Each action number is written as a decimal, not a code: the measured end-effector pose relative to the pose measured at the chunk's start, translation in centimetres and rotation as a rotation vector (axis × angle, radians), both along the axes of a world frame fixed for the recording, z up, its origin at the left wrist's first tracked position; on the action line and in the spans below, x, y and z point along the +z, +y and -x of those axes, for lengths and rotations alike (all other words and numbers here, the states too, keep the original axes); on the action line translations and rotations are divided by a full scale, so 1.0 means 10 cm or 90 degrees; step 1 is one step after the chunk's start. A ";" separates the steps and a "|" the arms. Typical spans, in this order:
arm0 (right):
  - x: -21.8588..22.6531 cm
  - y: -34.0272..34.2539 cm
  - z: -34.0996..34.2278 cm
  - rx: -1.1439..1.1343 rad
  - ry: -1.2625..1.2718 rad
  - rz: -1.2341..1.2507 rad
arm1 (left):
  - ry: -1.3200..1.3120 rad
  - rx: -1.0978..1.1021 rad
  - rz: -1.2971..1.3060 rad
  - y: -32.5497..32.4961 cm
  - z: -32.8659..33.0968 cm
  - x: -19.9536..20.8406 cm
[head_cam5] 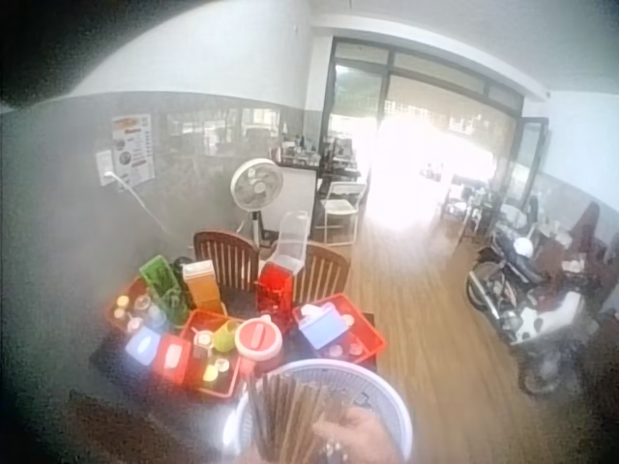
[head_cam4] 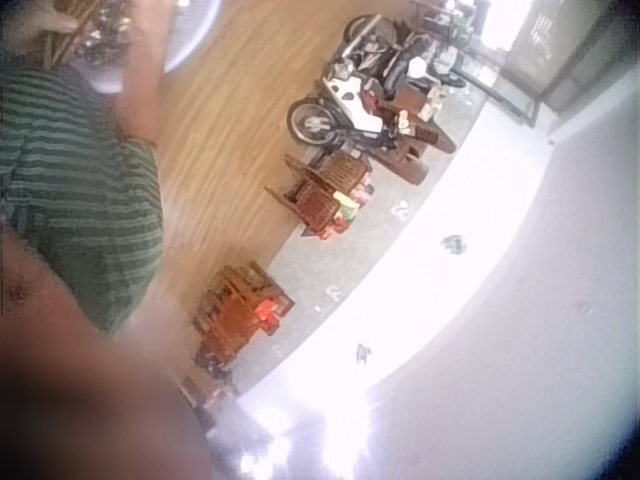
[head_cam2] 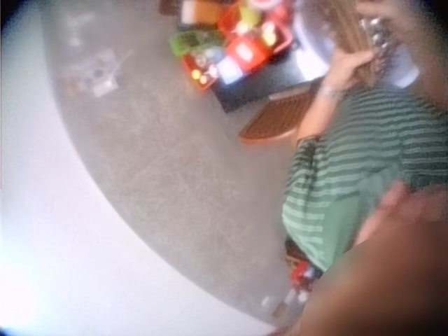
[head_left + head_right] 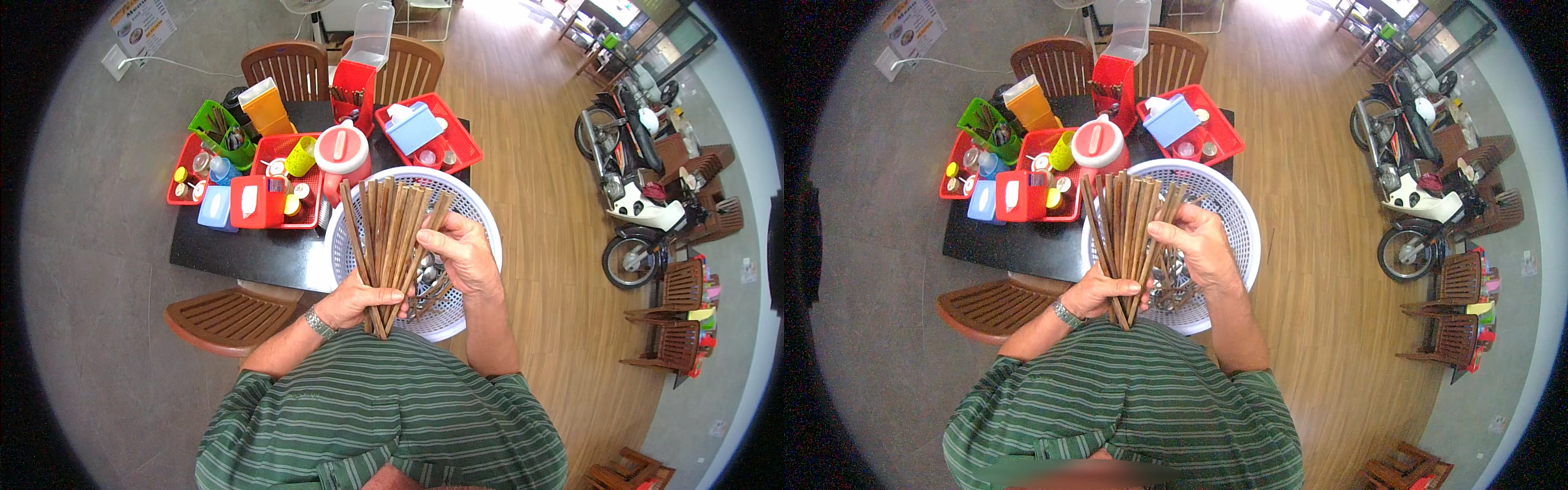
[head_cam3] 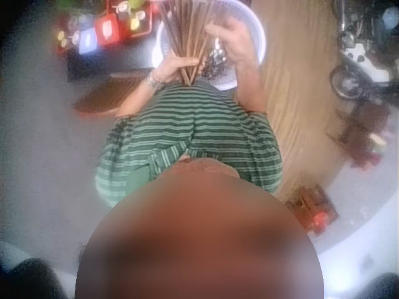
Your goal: The person sorts wooden chopsticks and metal spoons from a white basket into separate containers on a table. They repeatedly pick up bundles of chopsticks, align them, and place them into a yellow container, then gather spoons and place them into a green container.
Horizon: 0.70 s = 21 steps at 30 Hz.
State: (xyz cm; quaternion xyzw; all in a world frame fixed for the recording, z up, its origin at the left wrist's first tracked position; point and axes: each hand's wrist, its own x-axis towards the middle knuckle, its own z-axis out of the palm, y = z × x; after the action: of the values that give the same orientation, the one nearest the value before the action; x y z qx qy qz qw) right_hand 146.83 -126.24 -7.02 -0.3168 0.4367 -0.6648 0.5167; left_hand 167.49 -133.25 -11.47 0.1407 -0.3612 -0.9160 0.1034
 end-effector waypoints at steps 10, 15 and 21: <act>0.26 0.04 -0.11 -0.078 0.310 -0.140 | -0.043 0.027 0.119 0.02 0.01 0.02; 0.17 0.09 -0.16 -0.096 0.356 -0.138 | -0.061 0.046 0.170 0.05 0.01 0.07; 0.06 0.05 -0.12 -0.195 0.269 -0.083 | -0.076 0.094 0.169 0.09 0.00 0.05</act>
State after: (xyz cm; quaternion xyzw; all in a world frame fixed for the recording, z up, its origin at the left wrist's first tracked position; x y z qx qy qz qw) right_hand 148.07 -125.76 -6.42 -0.3446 0.6195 -0.6250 0.3268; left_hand 167.47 -132.37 -10.94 0.2059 -0.4733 -0.8402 0.1665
